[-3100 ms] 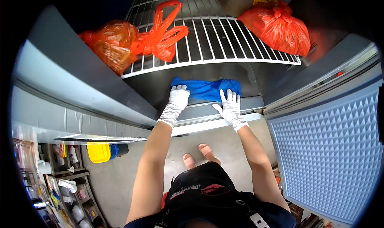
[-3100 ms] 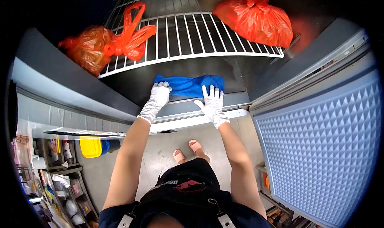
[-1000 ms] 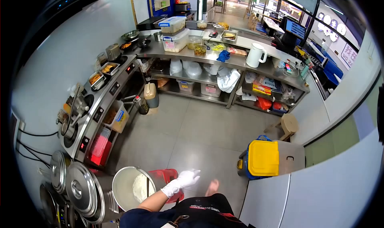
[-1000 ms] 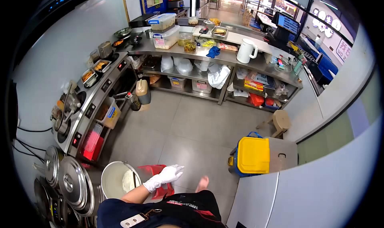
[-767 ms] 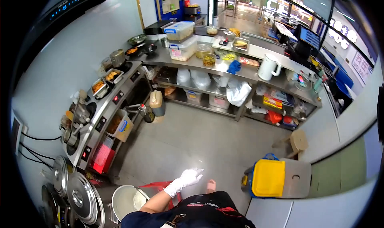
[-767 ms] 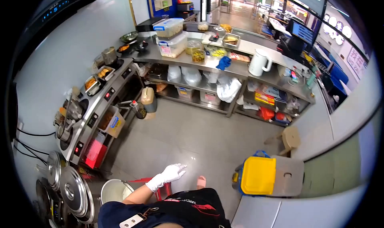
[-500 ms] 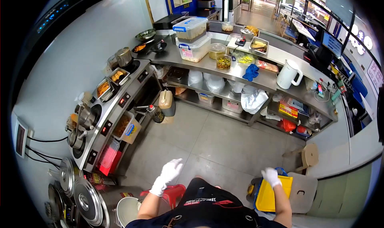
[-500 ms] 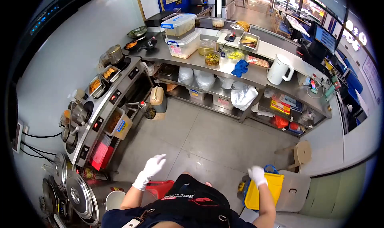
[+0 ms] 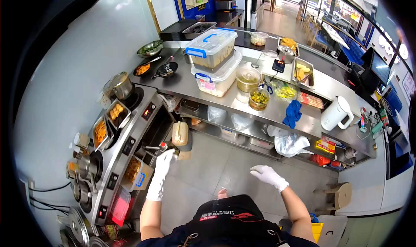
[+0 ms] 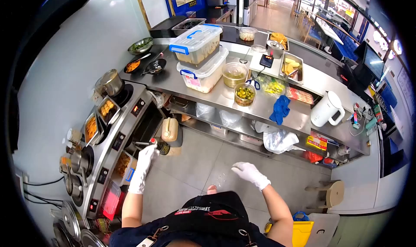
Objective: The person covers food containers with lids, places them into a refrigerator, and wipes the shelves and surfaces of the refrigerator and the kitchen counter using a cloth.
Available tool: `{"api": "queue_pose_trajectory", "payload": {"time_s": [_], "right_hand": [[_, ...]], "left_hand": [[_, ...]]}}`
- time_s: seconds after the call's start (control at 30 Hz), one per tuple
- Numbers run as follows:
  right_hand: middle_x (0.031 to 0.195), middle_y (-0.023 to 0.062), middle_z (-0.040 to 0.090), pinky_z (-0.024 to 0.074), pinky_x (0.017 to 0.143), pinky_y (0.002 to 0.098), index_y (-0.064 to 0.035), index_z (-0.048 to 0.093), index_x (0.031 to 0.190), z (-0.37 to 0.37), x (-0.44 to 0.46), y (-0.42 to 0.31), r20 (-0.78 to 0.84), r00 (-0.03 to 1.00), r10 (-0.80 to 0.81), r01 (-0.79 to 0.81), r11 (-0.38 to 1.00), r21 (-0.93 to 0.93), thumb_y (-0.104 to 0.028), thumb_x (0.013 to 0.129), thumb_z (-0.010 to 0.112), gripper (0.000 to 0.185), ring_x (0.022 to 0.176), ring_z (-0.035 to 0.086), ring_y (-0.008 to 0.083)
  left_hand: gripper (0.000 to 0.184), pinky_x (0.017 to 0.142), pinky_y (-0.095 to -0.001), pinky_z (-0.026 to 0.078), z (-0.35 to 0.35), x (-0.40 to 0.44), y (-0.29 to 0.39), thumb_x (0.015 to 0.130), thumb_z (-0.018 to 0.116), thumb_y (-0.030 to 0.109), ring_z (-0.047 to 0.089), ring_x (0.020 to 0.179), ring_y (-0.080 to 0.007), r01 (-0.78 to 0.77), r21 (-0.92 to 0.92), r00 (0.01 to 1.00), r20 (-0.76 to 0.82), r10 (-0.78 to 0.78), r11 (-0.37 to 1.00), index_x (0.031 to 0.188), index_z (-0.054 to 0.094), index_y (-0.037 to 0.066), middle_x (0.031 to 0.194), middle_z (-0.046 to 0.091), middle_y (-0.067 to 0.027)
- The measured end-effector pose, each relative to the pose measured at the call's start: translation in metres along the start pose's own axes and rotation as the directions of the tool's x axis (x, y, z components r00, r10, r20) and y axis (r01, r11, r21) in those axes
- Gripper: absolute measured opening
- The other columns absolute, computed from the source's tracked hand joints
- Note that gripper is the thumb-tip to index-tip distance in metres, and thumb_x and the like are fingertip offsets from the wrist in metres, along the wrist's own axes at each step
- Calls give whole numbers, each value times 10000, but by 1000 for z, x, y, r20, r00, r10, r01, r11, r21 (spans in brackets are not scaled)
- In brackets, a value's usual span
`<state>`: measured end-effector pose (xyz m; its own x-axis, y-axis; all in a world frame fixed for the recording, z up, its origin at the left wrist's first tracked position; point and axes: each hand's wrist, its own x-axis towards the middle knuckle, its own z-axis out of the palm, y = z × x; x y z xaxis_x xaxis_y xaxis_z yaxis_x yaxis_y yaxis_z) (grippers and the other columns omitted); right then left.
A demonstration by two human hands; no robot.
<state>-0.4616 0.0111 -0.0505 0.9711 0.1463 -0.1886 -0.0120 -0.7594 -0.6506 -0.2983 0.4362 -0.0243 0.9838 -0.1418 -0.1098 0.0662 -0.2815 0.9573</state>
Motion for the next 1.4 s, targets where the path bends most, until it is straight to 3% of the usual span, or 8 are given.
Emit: {"api": "queue_pose_trajectory", "payload": {"time_s": [0.23,0.3,0.43,0.53,0.7,0.9,1.13,1.4], "right_hand": [[939,158,661,484,798,346,-4,638,997,-125,135,16,-257,963,-78,122,979,161,-268,900,559,292,876,630,258],[871,98,662,489,738,315,8,635,977,-180,186,5,-141,982,127,-62,917,393,-271,915,548,299,793,610,178],[859,9,627,464,664,245,-22,639,965,-257,327,24,-309,949,64,187,676,712,-284,937,523,288,746,567,91],[879,5,617,448,658,232,-27,611,1040,-326,451,24,-487,873,37,354,638,684,-286,931,530,292,765,559,90],[1010,60,616,454,743,290,-32,575,1122,-380,573,9,-472,866,167,248,676,694,-393,866,608,443,882,557,145],[1127,106,597,459,804,337,-17,573,1142,-383,591,8,-328,932,152,167,624,763,-461,827,633,548,1035,549,214],[884,22,645,465,657,253,-67,634,1001,-388,596,2,-298,912,280,97,559,823,-267,801,700,290,751,592,114],[797,45,622,506,603,269,-38,607,970,-376,546,-57,-309,942,132,245,360,900,-262,836,669,268,660,596,126]], "left_hand": [[350,712,-291,491,40,185,141,896,554,298,625,793,-183,116,-529,991,117,-64,841,1112,611,29,899,650,-84],[427,725,-305,520,48,234,160,913,541,374,618,883,-213,174,-655,974,225,-31,735,1150,557,18,992,624,-116],[672,798,-400,537,71,323,184,876,586,439,604,982,-302,266,-728,959,268,-95,632,1306,368,-29,1193,519,-210],[930,828,-471,518,91,369,200,809,645,509,585,1016,-370,351,-763,936,280,-212,542,1371,194,-79,1207,485,-278],[731,920,-510,465,122,415,236,808,673,464,569,1071,-329,306,-836,937,179,-300,456,1233,398,-63,1177,557,-186],[536,1009,-485,394,136,440,238,837,656,223,519,1138,-306,233,-843,971,169,-171,485,1288,443,26,1260,526,-145],[506,1019,-498,370,131,450,250,804,558,166,510,1140,-349,163,-783,973,26,-231,600,1275,454,10,1253,530,-173],[575,990,-444,398,83,407,248,767,605,227,538,1100,-302,35,-688,983,-107,-149,725,1279,458,10,1218,550,-147]]}}
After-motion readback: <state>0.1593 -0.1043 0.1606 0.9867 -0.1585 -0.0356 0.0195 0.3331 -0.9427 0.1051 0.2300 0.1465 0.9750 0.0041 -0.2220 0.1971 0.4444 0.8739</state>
